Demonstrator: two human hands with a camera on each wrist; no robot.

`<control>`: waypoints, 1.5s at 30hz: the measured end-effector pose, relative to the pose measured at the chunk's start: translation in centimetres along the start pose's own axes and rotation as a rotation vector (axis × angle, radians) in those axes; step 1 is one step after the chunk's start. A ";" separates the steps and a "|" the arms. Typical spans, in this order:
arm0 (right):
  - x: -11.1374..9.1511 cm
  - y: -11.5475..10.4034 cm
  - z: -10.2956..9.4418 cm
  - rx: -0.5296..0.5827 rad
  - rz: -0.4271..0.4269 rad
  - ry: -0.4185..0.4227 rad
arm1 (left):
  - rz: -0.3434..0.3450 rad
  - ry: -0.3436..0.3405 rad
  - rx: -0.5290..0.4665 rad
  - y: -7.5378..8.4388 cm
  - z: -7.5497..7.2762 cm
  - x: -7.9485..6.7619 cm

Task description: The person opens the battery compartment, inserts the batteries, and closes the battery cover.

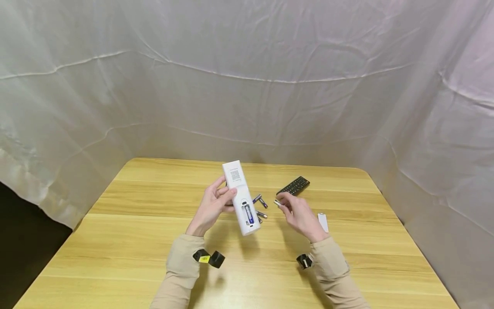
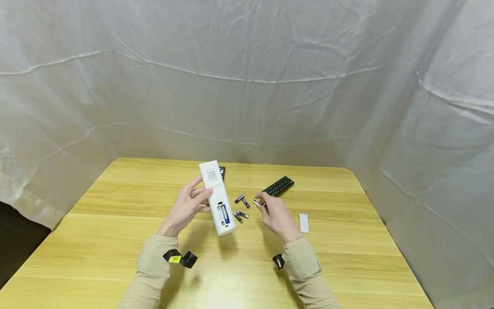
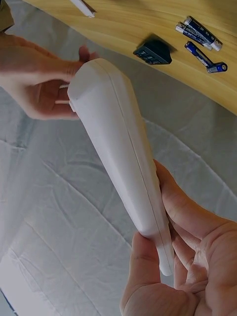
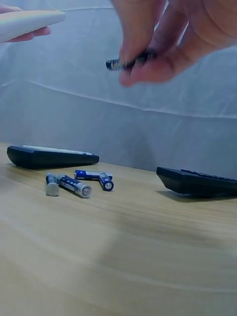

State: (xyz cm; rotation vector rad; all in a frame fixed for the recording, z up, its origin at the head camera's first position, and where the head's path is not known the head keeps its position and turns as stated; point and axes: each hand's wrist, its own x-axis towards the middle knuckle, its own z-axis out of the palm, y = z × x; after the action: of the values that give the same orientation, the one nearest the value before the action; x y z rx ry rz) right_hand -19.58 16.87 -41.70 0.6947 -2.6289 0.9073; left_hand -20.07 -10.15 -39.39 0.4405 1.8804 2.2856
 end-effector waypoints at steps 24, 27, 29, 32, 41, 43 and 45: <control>0.6 -2.9 1.1 0.605 -0.055 0.279 | 0.004 -0.005 0.004 0.2 0.1 -0.1; 0.6 -3.0 1.3 0.627 -0.082 0.266 | 0.005 -0.006 0.006 0.2 0.1 -0.1; 0.6 -3.0 1.6 0.634 -0.109 0.266 | 0.005 -0.004 0.008 0.2 0.1 -0.1; 0.6 -3.2 1.9 0.630 -0.141 0.283 | 0.002 -0.003 0.012 0.2 0.1 -0.1; 0.4 -3.6 2.8 0.620 -0.199 0.402 | -0.002 -0.001 0.013 0.2 0.2 0.0; 0.4 -3.7 3.0 0.637 -0.211 0.420 | -0.005 0.003 0.016 0.1 0.2 0.0; 0.4 -3.9 3.2 0.644 -0.215 0.429 | -0.006 0.007 0.023 0.2 0.2 0.0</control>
State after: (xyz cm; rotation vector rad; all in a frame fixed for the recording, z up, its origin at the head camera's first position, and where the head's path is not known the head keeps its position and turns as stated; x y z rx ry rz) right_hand -18.25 12.05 -42.01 0.7897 -1.8401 1.6385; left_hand -20.00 -9.99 -39.20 0.4297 1.9110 2.2671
